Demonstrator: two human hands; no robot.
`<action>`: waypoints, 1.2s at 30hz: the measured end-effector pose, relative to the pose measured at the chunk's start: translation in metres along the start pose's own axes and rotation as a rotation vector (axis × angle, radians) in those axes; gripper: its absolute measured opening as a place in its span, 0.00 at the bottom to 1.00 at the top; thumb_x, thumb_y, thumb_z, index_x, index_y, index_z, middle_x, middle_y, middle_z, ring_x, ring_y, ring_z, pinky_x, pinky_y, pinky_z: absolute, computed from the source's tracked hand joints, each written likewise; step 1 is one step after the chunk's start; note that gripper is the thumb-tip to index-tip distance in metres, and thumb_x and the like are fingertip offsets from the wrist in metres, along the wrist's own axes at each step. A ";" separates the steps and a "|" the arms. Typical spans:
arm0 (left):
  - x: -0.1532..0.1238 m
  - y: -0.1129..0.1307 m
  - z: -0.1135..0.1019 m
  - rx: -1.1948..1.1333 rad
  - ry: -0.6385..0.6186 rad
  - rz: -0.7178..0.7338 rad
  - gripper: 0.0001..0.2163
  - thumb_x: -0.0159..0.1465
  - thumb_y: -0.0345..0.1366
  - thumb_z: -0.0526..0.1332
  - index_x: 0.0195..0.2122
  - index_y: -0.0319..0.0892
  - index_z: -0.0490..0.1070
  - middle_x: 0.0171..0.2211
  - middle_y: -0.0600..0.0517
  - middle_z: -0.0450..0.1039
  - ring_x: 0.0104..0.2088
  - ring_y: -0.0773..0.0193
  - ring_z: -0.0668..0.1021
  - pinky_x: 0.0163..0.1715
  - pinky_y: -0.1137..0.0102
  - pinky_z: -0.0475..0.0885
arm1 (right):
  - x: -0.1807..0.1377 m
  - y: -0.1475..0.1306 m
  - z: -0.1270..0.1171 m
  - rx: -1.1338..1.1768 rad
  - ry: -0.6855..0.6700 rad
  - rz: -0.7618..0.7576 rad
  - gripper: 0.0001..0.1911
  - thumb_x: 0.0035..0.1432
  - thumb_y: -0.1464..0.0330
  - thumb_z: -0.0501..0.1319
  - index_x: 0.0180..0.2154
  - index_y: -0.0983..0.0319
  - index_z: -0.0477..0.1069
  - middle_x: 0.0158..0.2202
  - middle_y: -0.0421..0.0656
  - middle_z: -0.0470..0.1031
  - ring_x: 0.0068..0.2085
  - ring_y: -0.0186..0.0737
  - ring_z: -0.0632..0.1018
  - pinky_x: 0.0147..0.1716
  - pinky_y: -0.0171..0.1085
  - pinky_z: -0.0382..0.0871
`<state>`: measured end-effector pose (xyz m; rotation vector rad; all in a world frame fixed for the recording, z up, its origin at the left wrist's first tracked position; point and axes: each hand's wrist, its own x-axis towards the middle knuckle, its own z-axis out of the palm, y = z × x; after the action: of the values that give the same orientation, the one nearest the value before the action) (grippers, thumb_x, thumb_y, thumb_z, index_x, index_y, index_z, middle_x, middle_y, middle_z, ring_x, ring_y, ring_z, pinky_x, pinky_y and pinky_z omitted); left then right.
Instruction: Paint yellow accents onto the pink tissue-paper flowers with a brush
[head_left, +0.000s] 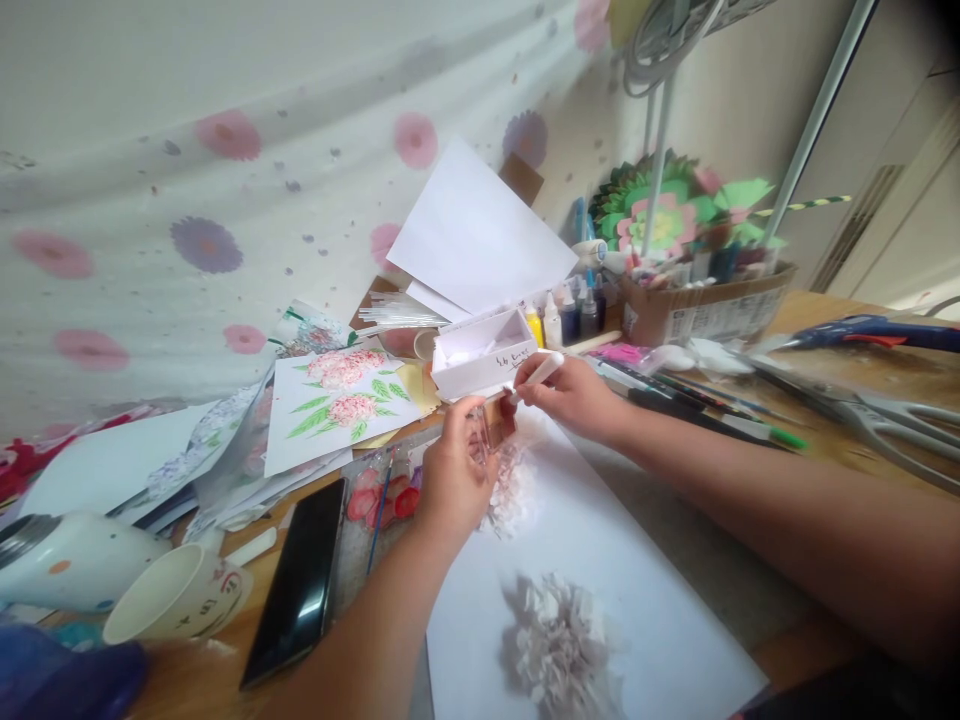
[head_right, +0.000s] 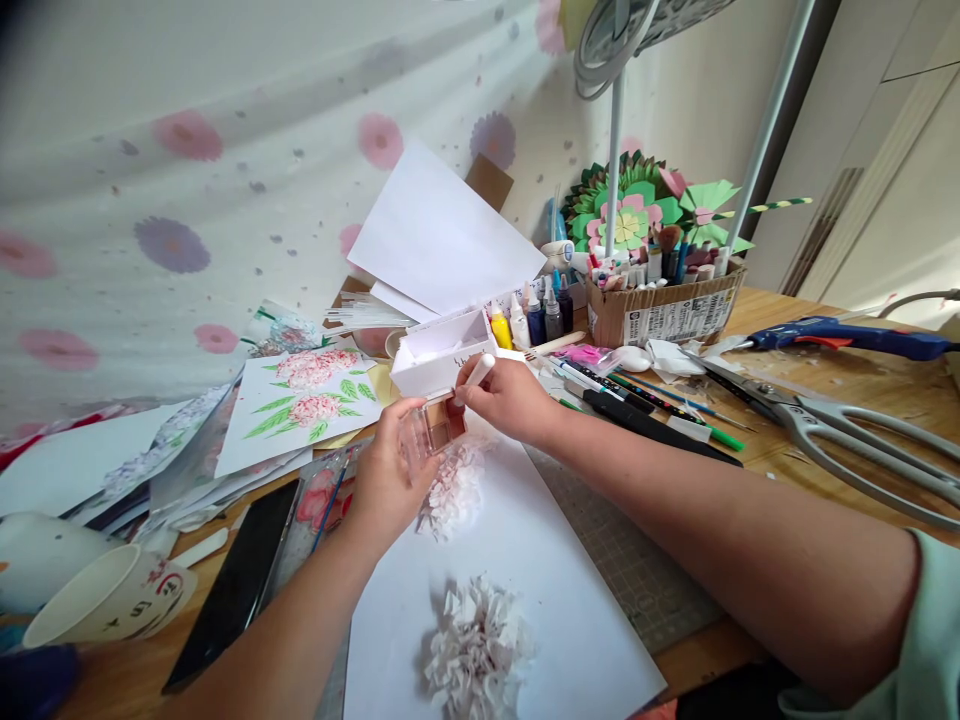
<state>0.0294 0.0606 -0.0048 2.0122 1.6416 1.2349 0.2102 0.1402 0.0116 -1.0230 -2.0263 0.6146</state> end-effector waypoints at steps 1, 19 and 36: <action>0.000 0.000 0.000 0.003 0.001 -0.001 0.28 0.55 0.20 0.63 0.54 0.49 0.63 0.39 0.54 0.81 0.36 0.60 0.84 0.38 0.68 0.79 | 0.001 0.001 -0.002 0.000 -0.006 0.005 0.11 0.66 0.63 0.62 0.43 0.64 0.74 0.40 0.42 0.78 0.37 0.36 0.80 0.37 0.40 0.77; 0.001 0.004 -0.001 -0.002 0.049 -0.026 0.27 0.55 0.21 0.64 0.54 0.48 0.62 0.38 0.54 0.81 0.35 0.60 0.84 0.36 0.68 0.79 | 0.000 0.004 0.002 0.093 0.043 0.023 0.11 0.66 0.63 0.61 0.45 0.64 0.74 0.43 0.43 0.78 0.40 0.38 0.80 0.41 0.43 0.77; 0.002 0.006 -0.002 0.026 0.045 -0.036 0.26 0.55 0.22 0.64 0.53 0.48 0.62 0.36 0.54 0.81 0.35 0.59 0.84 0.36 0.68 0.78 | -0.003 -0.007 0.007 0.116 -0.085 0.047 0.11 0.66 0.63 0.62 0.44 0.64 0.74 0.40 0.42 0.79 0.37 0.36 0.80 0.38 0.41 0.78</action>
<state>0.0316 0.0597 0.0008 1.9748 1.7155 1.2621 0.2029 0.1332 0.0109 -0.9935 -2.0190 0.8030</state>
